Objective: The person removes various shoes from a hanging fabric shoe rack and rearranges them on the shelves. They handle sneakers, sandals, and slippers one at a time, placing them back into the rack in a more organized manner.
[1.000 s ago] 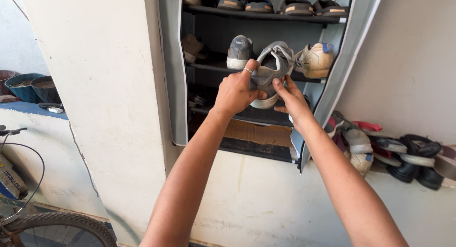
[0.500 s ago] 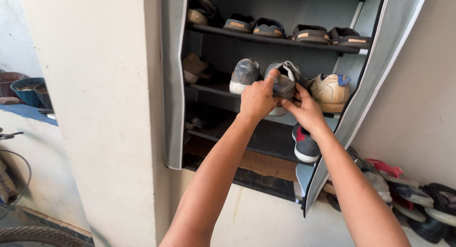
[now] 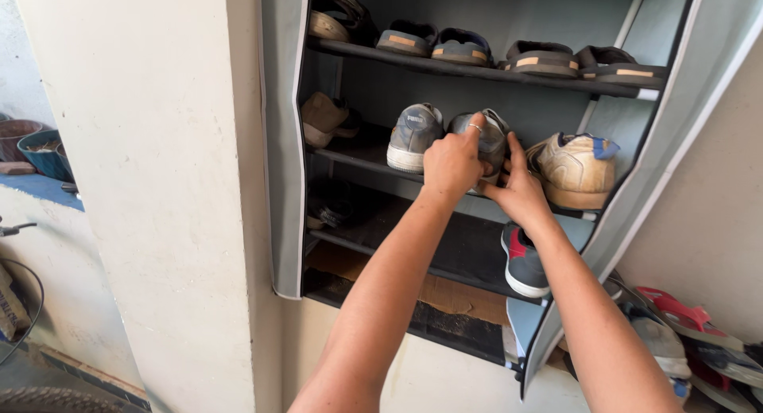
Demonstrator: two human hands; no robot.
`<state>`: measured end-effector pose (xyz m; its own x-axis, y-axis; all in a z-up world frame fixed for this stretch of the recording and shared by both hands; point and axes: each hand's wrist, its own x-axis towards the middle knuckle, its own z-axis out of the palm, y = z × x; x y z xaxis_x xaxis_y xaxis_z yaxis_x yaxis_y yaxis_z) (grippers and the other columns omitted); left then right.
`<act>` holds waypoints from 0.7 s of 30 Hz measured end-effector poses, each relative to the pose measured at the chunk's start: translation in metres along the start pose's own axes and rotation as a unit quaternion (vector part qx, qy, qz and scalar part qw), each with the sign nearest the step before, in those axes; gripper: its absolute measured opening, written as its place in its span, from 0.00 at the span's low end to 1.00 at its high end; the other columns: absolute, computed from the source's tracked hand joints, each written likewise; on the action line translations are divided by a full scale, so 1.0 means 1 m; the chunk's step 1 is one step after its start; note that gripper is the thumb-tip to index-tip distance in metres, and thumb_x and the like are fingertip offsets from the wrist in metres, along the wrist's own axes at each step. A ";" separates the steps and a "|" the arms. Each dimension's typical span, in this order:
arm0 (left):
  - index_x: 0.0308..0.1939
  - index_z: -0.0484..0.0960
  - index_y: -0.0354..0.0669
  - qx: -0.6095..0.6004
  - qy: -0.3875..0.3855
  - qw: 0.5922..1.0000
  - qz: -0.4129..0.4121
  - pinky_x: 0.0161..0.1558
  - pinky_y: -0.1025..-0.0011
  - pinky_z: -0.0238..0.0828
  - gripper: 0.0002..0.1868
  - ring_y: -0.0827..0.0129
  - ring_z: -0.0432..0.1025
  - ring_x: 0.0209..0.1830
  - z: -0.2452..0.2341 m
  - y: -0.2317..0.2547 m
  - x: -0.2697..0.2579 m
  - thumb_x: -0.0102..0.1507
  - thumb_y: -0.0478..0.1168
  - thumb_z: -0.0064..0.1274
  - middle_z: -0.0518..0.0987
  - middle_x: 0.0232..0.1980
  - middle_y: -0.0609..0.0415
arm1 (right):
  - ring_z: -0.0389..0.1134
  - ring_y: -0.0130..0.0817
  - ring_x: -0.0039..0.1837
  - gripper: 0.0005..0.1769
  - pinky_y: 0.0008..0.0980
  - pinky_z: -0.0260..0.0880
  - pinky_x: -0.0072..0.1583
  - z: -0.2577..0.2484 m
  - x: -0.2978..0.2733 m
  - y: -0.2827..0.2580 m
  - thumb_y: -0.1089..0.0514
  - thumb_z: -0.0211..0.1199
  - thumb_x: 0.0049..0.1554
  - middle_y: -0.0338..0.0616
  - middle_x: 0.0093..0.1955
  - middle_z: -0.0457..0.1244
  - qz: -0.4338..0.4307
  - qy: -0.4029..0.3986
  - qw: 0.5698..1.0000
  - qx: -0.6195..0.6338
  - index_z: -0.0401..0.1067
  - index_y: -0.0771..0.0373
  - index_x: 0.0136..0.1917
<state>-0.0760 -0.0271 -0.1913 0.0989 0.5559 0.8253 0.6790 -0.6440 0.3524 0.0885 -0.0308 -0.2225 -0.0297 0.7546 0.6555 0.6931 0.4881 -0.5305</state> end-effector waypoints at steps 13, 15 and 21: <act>0.70 0.64 0.66 0.021 0.109 0.985 0.130 0.53 0.55 0.77 0.43 0.51 0.77 0.58 -0.020 -0.075 0.016 0.54 0.58 0.68 0.80 0.55 0.49 | 0.64 0.45 0.71 0.67 0.38 0.64 0.68 0.011 0.031 -0.004 0.53 0.79 0.40 0.60 0.69 0.61 0.086 -0.007 0.989 0.120 0.39 0.56 0.81; 0.72 0.60 0.67 0.042 0.141 0.984 0.099 0.56 0.50 0.74 0.52 0.43 0.72 0.63 -0.020 -0.096 0.019 0.48 0.62 0.71 0.71 0.64 0.43 | 0.65 0.46 0.71 0.69 0.40 0.65 0.67 0.007 0.030 -0.007 0.53 0.77 0.38 0.61 0.69 0.61 0.143 -0.021 0.980 0.140 0.36 0.54 0.81; 0.78 0.45 0.66 -0.168 -0.093 0.976 -0.099 0.61 0.48 0.70 0.73 0.34 0.64 0.67 -0.002 -0.139 0.034 0.38 0.67 0.76 0.50 0.77 0.31 | 0.55 0.48 0.77 0.67 0.42 0.60 0.70 0.018 0.034 -0.006 0.47 0.81 0.41 0.62 0.74 0.54 0.119 0.023 0.990 0.076 0.39 0.56 0.79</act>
<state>-0.1680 0.0799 -0.2117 0.1410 0.7533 0.6424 0.4250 -0.6321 0.6479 0.0706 -0.0003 -0.2070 0.1569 0.8373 0.5237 0.5595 0.3616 -0.7458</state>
